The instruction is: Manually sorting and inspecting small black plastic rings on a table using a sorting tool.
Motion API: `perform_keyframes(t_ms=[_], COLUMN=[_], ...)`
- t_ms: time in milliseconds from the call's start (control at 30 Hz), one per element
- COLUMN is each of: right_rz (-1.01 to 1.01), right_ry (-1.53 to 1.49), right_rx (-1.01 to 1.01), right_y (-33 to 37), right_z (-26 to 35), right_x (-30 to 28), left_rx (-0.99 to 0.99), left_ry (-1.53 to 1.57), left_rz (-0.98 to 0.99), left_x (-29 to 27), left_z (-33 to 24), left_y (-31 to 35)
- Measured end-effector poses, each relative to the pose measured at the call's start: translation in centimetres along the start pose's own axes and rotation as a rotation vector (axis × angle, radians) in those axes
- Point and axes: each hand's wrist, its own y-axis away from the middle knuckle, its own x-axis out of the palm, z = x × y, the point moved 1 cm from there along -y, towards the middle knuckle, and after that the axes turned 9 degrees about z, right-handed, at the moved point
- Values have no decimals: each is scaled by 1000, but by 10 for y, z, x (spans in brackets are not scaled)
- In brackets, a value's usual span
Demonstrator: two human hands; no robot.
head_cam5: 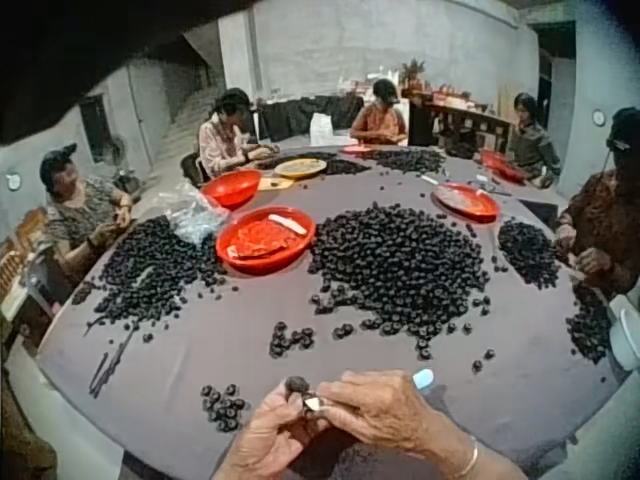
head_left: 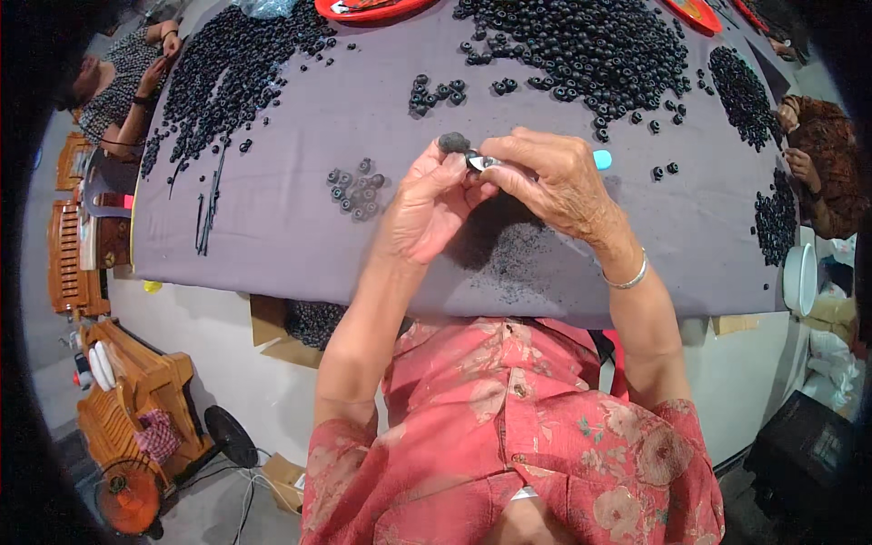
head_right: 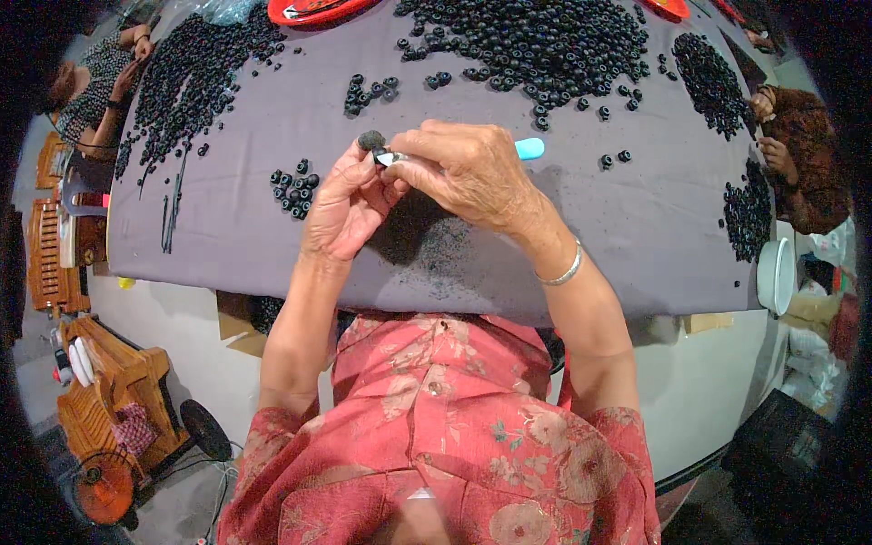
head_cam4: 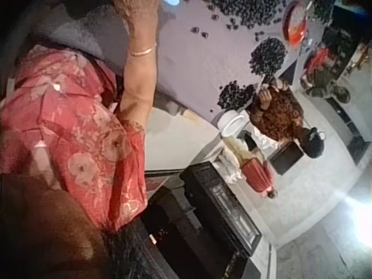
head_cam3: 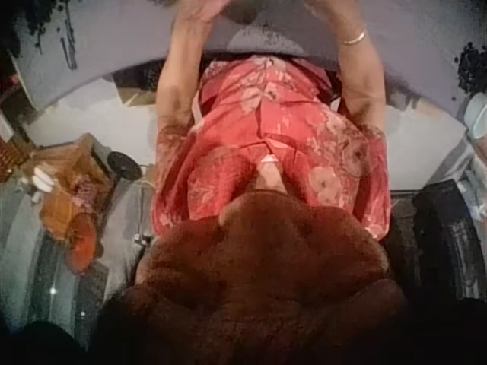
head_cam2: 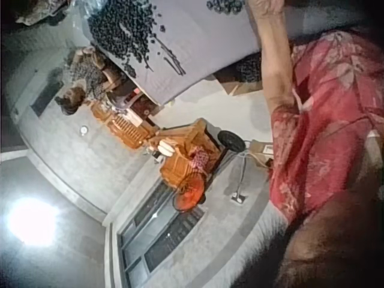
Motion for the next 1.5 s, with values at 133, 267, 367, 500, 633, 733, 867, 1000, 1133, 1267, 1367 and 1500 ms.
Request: perform_keyframes(t_ms=[133, 267, 367, 500, 633, 733, 867, 1000, 1133, 1267, 1367, 1500], right_rz=[-123, -45, 27, 127, 135, 89, -4, 20, 81, 213, 220, 260], right_ry=[-9, -198, -44, -227, -195, -168, 77, 176, 389, 485, 463, 386], right_rx=[99, 142, 71, -2, -60, -15, 184, 86, 76, 172, 174, 276], right_y=[-5, -5, -2, 1, 2, 2, -7, -42, -71, -78, -81, -83], right_z=[-5, -9, -4, 8, 6, -1, -24, -38, -64, -71, -69, -64], right_x=[0, 0, -10, 1, 6, 8, 0, 2, 24, 38, 37, 34], left_rx=[-139, -26, -99, -86, -143, -140, 92, 356, 385, 305, 279, 387], left_ry=[-22, -49, -65, -64, -132, -485, -1522, -2105, -2194, -2157, -2160, -2243], left_rz=[91, 22, 12, 82, 69, -14, -239, -325, -362, -379, -419, -470], left_x=[13, 9, 14, 7, 8, 10, -1, -12, -30, -26, -24, -8], left_z=[25, 10, 10, 5, -1, -19, -47, -69, -66, -65, -69, -68], left_y=[7, 2, 4, 10, 20, 27, 37, 39, 40, 44, 49, 44])
